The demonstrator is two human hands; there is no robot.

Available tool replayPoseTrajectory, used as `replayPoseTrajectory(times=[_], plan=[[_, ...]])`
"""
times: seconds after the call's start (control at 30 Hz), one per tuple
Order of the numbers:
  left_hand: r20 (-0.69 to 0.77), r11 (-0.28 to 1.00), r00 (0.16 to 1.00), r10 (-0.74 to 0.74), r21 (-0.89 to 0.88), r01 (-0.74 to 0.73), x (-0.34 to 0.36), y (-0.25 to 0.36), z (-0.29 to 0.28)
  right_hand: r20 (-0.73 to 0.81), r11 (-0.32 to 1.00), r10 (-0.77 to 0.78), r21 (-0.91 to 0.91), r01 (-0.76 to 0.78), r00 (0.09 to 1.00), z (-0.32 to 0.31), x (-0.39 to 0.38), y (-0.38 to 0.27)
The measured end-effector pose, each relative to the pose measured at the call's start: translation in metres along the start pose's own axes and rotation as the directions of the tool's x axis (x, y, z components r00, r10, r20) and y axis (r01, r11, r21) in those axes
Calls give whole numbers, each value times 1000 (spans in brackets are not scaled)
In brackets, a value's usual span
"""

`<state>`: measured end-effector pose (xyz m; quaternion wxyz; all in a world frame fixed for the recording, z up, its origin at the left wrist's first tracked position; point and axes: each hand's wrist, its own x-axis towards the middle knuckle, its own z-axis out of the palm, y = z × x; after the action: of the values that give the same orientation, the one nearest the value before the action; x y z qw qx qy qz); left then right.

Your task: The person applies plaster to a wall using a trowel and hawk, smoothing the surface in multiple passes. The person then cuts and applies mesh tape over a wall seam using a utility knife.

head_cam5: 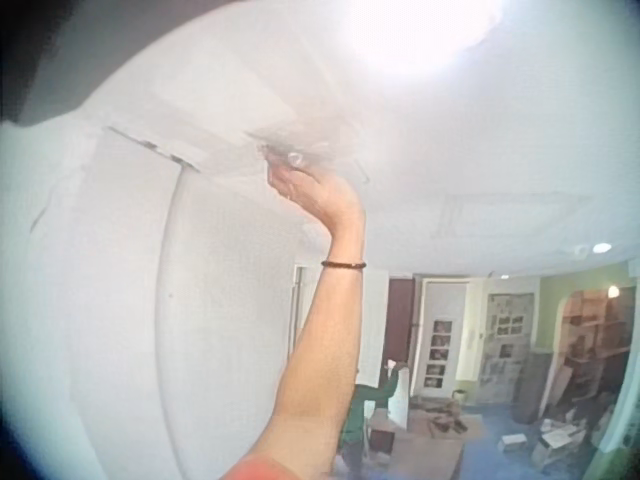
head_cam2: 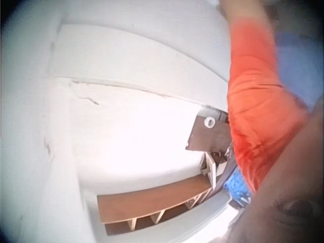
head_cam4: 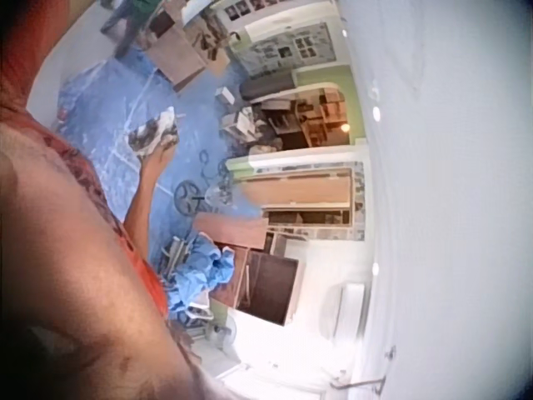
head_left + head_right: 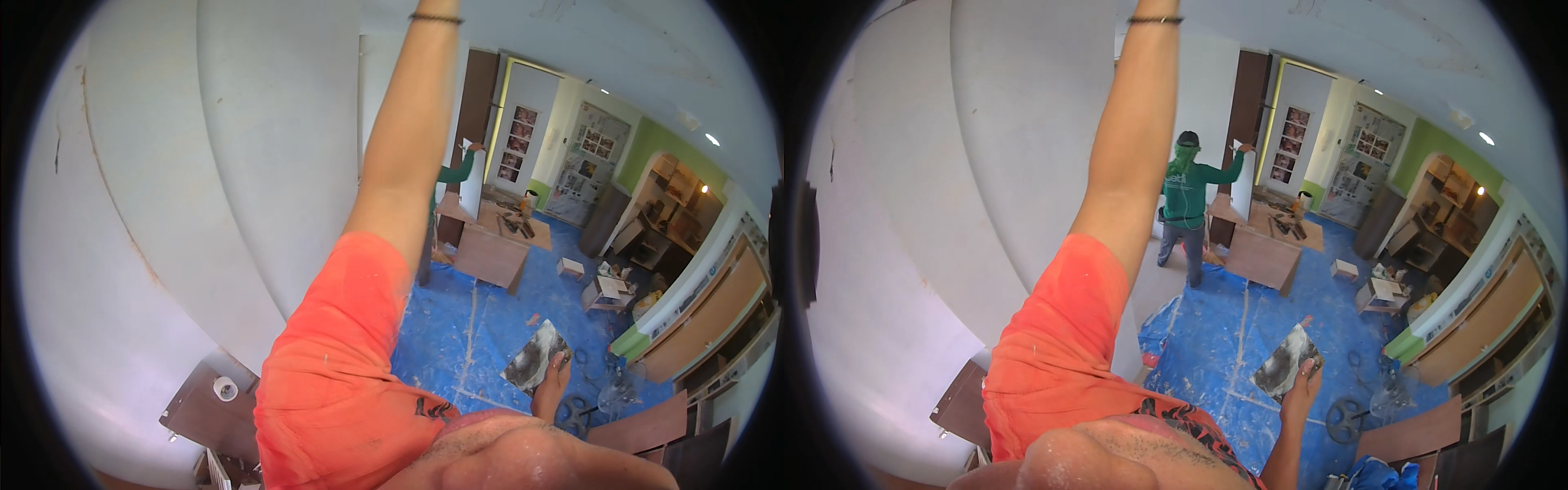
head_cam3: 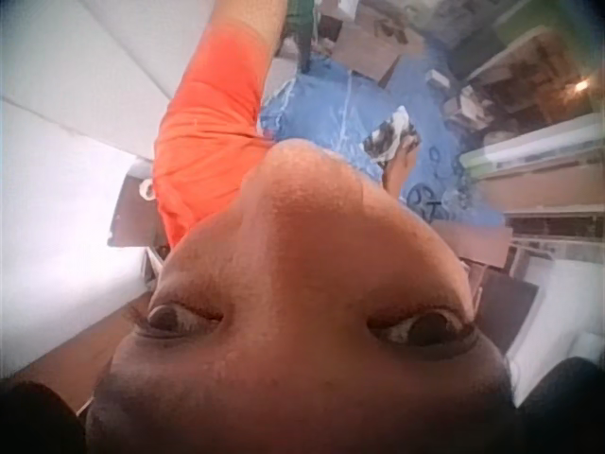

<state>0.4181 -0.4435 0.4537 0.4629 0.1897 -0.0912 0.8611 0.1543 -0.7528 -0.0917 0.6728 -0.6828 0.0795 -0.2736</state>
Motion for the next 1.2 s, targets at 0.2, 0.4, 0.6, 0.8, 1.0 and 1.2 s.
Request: replayPoseTrajectory(times=[0.2,0.4,0.6,0.8,1.0,1.2], plan=[[128,969,977,168,-205,-139,-64,43,3,-179,991,137,16,-136,974,9,0,-18],[0,909,962,-273,-328,258,59,-201,-11,-294,969,205,-71,-235,934,-9,-6,13],[58,959,984,-167,-221,176,65,-96,8,-449,959,264,26,-283,854,-76,-62,64],[87,988,991,-103,-108,112,-43,73,49,-334,956,292,89,-279,896,-81,-58,47],[308,828,950,51,-545,132,-102,113,18,-192,951,305,114,-287,933,-51,-34,51],[783,848,575,235,-455,272,-172,130,-249,56,677,542,563,-475,839,-21,-30,62]])
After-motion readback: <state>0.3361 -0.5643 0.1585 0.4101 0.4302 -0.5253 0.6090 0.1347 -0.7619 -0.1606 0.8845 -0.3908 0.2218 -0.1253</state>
